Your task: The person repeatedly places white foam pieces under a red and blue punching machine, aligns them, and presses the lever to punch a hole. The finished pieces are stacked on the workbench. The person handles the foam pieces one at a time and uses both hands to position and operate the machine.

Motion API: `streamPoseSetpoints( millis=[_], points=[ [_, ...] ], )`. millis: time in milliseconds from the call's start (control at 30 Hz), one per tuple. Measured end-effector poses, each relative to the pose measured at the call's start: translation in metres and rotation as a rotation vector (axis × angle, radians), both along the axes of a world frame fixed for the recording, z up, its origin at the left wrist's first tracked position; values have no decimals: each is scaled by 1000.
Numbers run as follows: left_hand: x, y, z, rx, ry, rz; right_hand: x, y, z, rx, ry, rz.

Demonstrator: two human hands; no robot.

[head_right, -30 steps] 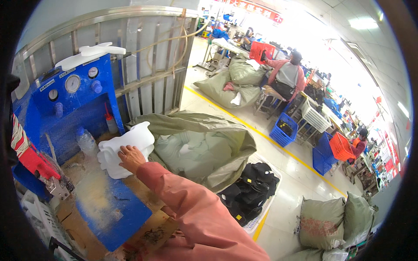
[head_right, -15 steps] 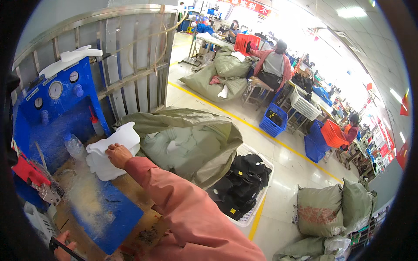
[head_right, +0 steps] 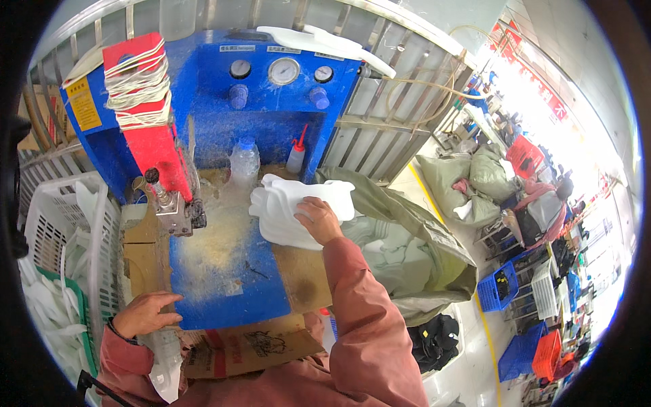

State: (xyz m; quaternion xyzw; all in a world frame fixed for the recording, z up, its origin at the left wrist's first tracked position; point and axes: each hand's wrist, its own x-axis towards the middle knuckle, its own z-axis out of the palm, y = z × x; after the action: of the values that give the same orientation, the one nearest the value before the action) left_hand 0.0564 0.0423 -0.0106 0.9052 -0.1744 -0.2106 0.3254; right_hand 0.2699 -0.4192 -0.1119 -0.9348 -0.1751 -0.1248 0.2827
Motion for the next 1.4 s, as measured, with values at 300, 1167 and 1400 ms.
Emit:
streamPoseSetpoints(
  millis=[300, 1167, 1400],
  points=[
    [-2, -5, -34, -77, -14, -42, -3, 0, 6, -134, -90, 42],
    [-16, -107, -65, -1130, 267, 725, -212, 134, 81, -42, -217, 672],
    [-54, -29, -63, -1179, 350, 722, -168, 131, 61, 908, 853, 113]
  ],
)
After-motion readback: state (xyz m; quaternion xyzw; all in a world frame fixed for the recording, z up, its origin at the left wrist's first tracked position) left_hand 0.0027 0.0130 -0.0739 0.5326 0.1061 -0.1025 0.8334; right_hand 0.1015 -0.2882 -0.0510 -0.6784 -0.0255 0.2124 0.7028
